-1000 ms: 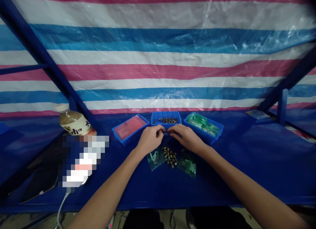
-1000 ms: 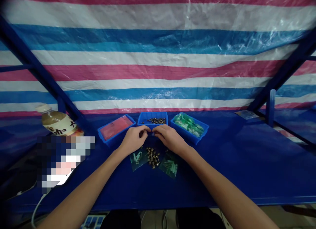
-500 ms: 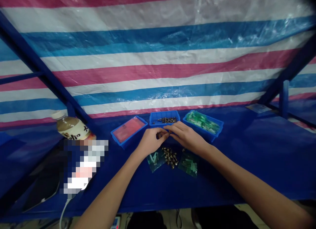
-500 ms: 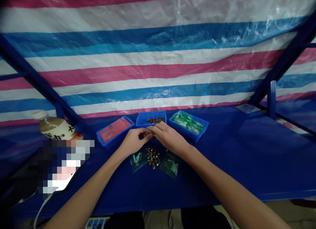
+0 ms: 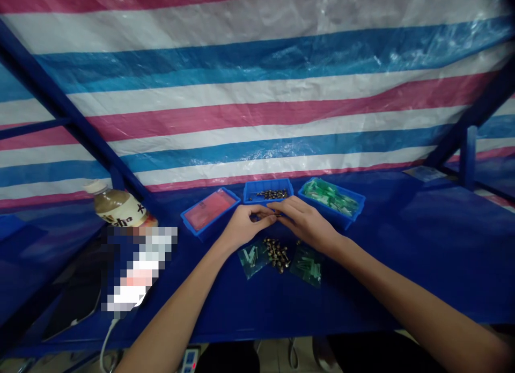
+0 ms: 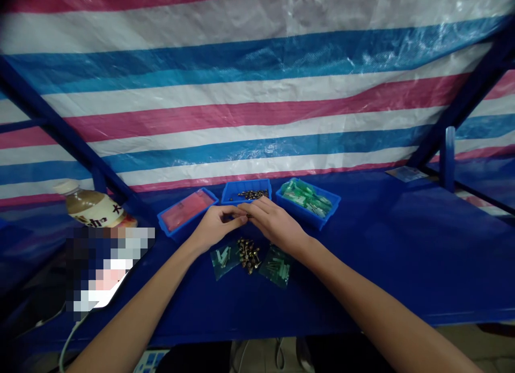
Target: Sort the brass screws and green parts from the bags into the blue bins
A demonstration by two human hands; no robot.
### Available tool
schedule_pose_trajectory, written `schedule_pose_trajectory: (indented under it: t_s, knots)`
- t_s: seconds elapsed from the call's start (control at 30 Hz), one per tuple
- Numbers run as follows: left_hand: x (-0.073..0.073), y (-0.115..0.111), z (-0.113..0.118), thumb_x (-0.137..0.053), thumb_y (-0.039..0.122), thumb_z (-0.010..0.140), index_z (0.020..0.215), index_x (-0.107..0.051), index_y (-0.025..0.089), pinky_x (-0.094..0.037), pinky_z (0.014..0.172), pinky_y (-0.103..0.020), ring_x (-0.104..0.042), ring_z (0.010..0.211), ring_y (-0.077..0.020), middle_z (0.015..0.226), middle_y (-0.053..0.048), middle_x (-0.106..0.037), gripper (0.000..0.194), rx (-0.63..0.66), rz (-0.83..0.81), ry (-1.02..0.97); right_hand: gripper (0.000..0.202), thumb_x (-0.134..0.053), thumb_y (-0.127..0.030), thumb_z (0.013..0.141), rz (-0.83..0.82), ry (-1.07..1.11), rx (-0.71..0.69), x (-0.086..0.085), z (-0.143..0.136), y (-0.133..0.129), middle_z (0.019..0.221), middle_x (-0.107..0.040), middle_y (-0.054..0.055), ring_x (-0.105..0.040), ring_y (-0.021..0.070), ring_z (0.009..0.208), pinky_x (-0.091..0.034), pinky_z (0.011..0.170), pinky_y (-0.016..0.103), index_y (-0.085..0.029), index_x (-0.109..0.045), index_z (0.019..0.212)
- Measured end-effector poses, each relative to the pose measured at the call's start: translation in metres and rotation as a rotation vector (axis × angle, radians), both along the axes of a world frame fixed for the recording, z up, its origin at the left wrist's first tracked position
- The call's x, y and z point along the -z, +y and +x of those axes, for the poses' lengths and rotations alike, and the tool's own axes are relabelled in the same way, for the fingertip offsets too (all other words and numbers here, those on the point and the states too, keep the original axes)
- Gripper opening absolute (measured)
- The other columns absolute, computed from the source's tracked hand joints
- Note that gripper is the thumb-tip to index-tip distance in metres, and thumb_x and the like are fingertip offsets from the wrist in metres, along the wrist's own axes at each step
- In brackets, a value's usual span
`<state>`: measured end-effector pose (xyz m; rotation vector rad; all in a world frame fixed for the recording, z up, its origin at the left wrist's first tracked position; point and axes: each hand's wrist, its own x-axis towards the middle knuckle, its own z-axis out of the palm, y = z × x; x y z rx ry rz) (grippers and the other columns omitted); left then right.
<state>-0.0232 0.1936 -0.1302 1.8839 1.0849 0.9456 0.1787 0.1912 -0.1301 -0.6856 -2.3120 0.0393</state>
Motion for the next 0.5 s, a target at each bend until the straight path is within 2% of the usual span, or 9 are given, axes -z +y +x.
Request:
schedule_pose_trajectory:
  t_s: [0.1,0.23,0.33,0.4,0.5]
  knots:
    - [0.0035,0.0017,-0.0002,-0.066,0.036,0.083,0.089,-0.072,0.015,-0.05,0.074,-0.031,-0.066,0.081,-0.0189,0.088,-0.007,-0.074,0.023,-0.002,-0.012,0.001,0.037,-0.046,-0.021,0.097,-0.023,0.006,-0.012,0.0014,0.0006,-0.0002,0.109,-0.066,0.007,-0.059,0.0213,0.098,-0.052,0.085,0.038,-0.026,-0.05,0.134]
    - [0.0063,0.0047,-0.0017,-0.068,0.034,0.081,0.091,-0.072,0.015,-0.049,0.071,-0.029,-0.066,0.077,-0.0175,0.083,-0.006,-0.073,0.022,-0.099,0.008,-0.039,0.033,-0.05,-0.023,0.096,-0.124,0.063,0.056,-0.0029,0.0002,-0.001,0.111,-0.066,0.008,-0.06,0.0205,0.098,-0.051,0.083,0.035,-0.023,-0.053,0.129]
    - [0.0063,0.0045,-0.0007,-0.068,0.034,0.08,0.093,-0.072,0.015,-0.048,0.067,-0.028,-0.065,0.074,-0.0165,0.084,-0.006,-0.073,0.023,-0.167,0.029,-0.076,0.019,-0.053,-0.029,0.095,-0.271,0.119,0.111,-0.0065,-0.0016,-0.0013,0.094,-0.069,0.005,-0.062,0.0167,0.08,-0.048,0.068,0.028,-0.019,-0.064,0.108]
    - [0.0064,0.0029,0.0018,-0.068,0.035,0.08,0.094,-0.072,0.016,-0.047,0.062,-0.026,-0.063,0.07,-0.0152,0.083,-0.006,-0.072,0.024,-0.18,0.048,-0.074,0.019,-0.052,-0.03,0.096,-0.352,0.132,0.121,-0.0072,-0.0034,-0.0019,0.081,-0.068,0.002,-0.059,0.0139,0.068,-0.043,0.06,0.025,-0.019,-0.067,0.093]
    - [0.0055,-0.0003,0.0052,-0.067,0.035,0.081,0.095,-0.072,0.016,-0.043,0.055,-0.024,-0.06,0.065,-0.0135,0.079,-0.004,-0.071,0.025,-0.176,0.078,-0.032,0.022,-0.05,-0.029,0.095,-0.416,0.154,0.129,-0.0069,-0.0062,-0.0028,0.071,-0.066,-0.001,-0.055,0.0121,0.06,-0.038,0.055,0.024,-0.018,-0.067,0.086]
